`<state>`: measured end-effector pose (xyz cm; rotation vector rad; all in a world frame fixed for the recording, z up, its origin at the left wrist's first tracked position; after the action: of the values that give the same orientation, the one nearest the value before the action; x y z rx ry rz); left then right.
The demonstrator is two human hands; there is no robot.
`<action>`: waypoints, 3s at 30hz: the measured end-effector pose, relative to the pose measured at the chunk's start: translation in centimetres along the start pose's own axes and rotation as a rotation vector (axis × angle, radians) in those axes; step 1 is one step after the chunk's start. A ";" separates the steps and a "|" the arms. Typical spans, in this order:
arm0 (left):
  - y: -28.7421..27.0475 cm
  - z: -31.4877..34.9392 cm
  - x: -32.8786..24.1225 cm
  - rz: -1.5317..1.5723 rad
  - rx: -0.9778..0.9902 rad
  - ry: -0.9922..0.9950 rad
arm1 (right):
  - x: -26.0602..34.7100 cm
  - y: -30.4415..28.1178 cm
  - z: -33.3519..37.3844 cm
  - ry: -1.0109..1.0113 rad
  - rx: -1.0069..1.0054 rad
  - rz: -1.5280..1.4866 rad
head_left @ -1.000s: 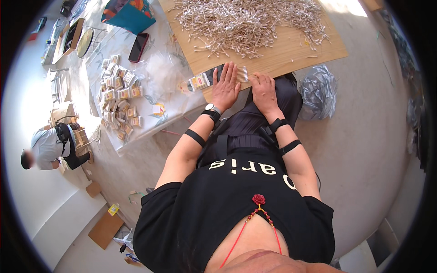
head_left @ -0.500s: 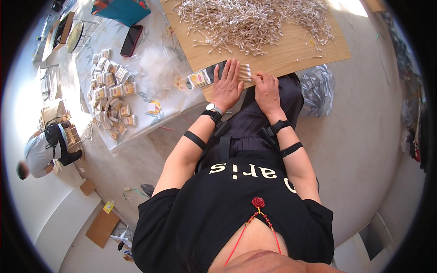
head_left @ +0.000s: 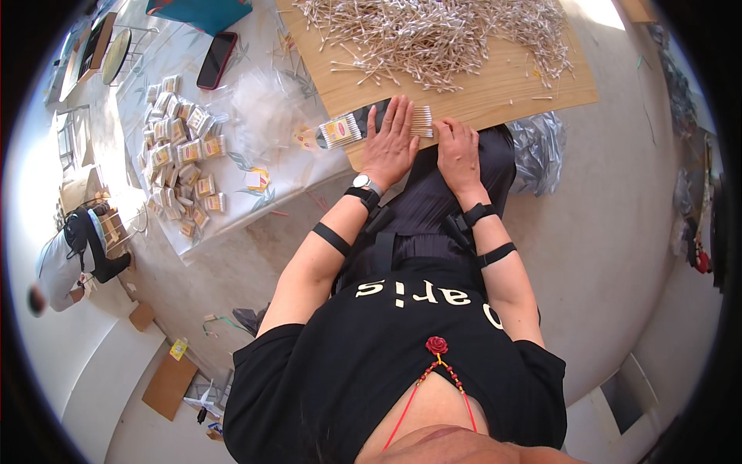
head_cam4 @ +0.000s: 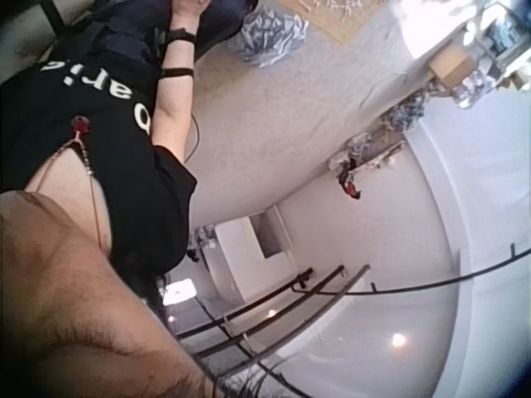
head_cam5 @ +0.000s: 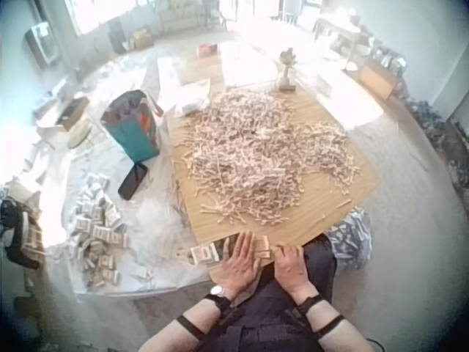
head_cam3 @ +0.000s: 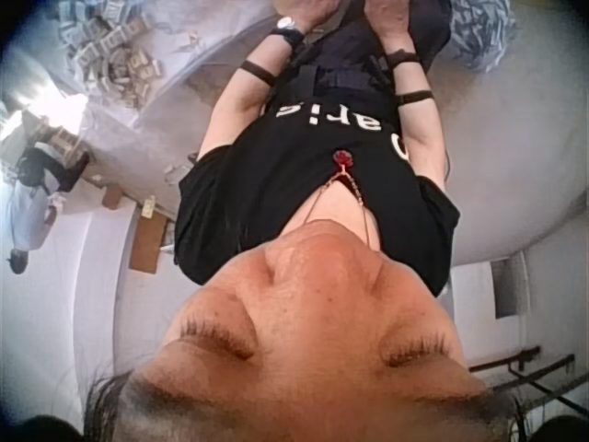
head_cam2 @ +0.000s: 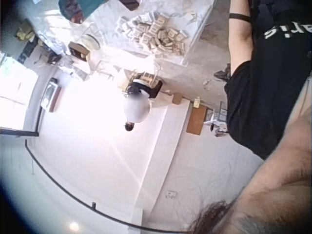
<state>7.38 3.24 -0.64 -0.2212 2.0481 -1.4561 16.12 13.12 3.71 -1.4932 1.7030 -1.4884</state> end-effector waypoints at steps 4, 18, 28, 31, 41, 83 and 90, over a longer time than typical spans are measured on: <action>0.0 0.0 0.0 0.018 0.001 0.000 | 0.1 0.1 -0.1 0.000 0.007 0.008; 0.3 0.0 0.1 -0.006 0.018 0.010 | -0.1 0.9 -0.3 0.034 0.022 0.037; 0.2 0.0 0.2 -0.006 0.008 0.008 | 0.0 1.4 -0.4 0.056 0.011 0.064; 0.3 0.0 0.2 0.009 0.007 0.005 | 0.1 1.6 -0.6 0.065 0.022 0.060; 0.2 0.0 0.2 0.017 -0.002 0.006 | 0.0 1.8 -0.5 0.079 0.014 0.073; -0.9 1.5 1.3 -0.057 -0.111 -0.016 | -2.7 4.7 1.6 0.042 0.267 0.236; 0.2 1.6 1.7 -0.141 -0.046 -0.006 | -1.9 5.2 1.2 0.011 0.271 0.256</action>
<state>6.97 1.28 -1.79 -0.3960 2.0983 -1.4907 15.53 13.50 -1.94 -1.0868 1.5573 -1.5186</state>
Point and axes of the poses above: each hand's wrist, its own z-axis away from the middle knuckle, its own y-axis out of the palm, x = y × z, the point moved 9 cm from there along -z, towards the middle knuckle, and after that the axes turned 8 degrees about -x, right-handed, at the moved point
